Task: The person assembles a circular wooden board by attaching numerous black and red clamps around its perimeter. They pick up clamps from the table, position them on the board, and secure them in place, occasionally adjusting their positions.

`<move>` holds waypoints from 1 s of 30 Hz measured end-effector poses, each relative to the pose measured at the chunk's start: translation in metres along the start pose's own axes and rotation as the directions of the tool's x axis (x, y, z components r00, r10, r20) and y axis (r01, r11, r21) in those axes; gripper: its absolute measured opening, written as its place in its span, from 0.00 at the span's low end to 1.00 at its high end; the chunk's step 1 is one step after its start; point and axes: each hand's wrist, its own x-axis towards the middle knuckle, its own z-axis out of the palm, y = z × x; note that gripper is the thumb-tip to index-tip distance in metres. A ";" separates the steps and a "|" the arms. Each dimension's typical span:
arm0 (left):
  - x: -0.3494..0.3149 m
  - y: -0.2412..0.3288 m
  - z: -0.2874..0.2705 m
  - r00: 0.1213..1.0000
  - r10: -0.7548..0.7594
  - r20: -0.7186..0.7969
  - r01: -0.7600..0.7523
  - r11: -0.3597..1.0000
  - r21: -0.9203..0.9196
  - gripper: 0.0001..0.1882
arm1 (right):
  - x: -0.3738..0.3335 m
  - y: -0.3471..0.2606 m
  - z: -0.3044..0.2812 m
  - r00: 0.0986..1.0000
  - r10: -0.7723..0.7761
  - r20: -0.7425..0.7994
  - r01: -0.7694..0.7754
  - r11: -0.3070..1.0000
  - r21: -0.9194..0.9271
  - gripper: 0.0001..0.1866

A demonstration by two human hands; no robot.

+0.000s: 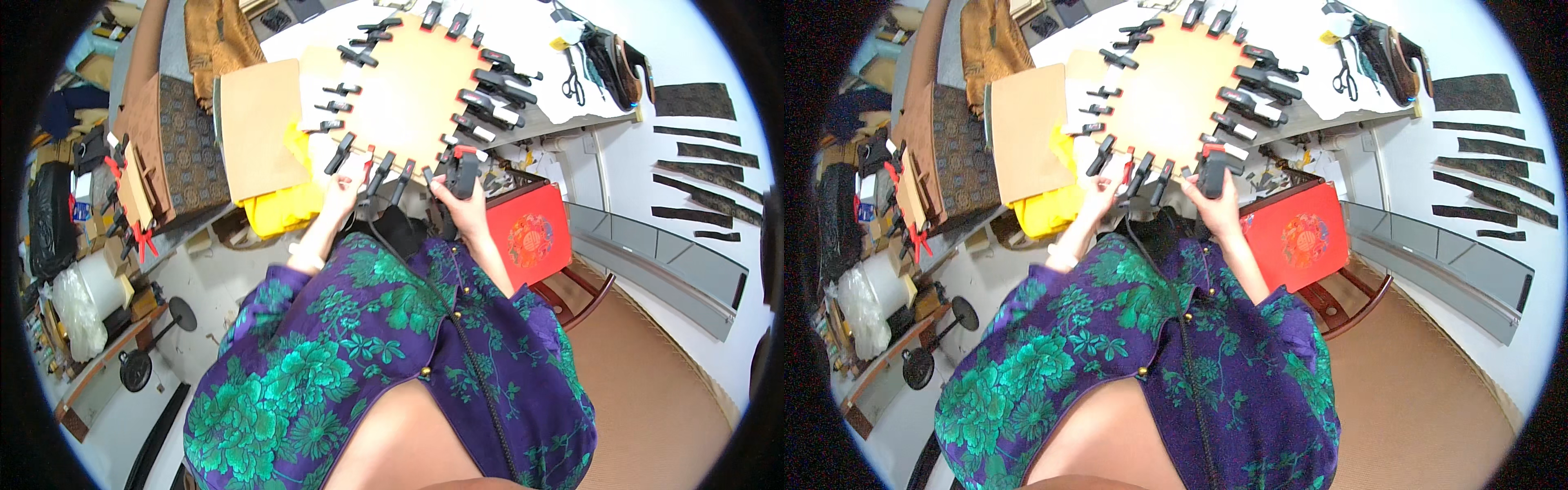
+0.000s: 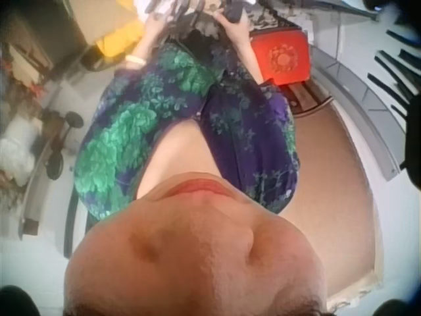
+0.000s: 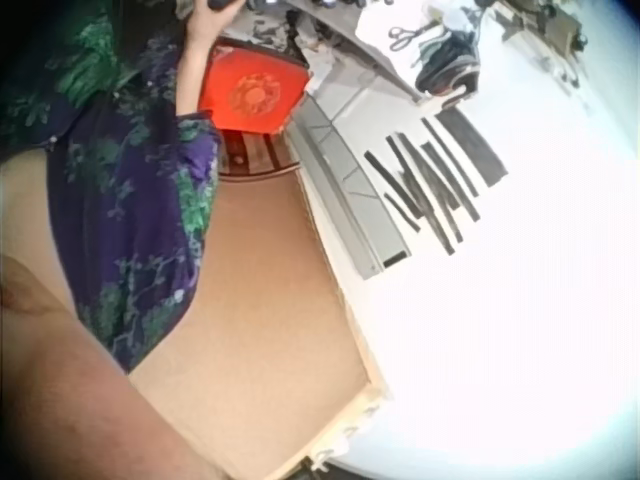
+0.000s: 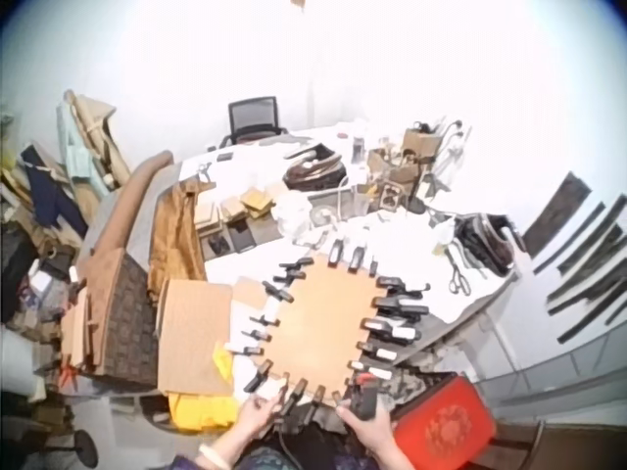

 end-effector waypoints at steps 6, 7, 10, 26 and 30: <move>-0.079 0.107 0.029 0.808 0.346 0.477 -0.398 0.917 0.009 0.53 | 0.025 -0.009 0.039 0.996 -0.050 0.069 0.044 0.996 0.083 0.21; -0.085 0.120 0.030 0.771 0.339 0.539 -0.389 0.921 -0.023 0.58 | 0.029 -0.015 0.051 0.993 -0.049 0.111 0.038 0.994 0.103 0.21; -0.082 0.124 0.029 0.788 0.392 0.475 -0.453 0.891 0.015 0.62 | 0.033 -0.027 0.075 0.988 -0.092 0.126 0.093 0.996 0.001 0.23; -0.022 0.065 -0.127 0.903 0.160 -0.399 -0.147 0.987 0.063 0.49 | 0.029 -0.017 0.175 0.870 0.245 0.429 -0.191 0.968 -0.164 0.25; 0.025 0.040 -0.181 0.742 0.318 -0.590 0.051 0.851 0.522 0.50 | 0.031 -0.002 0.159 0.891 0.221 0.397 -0.119 0.956 -0.267 0.18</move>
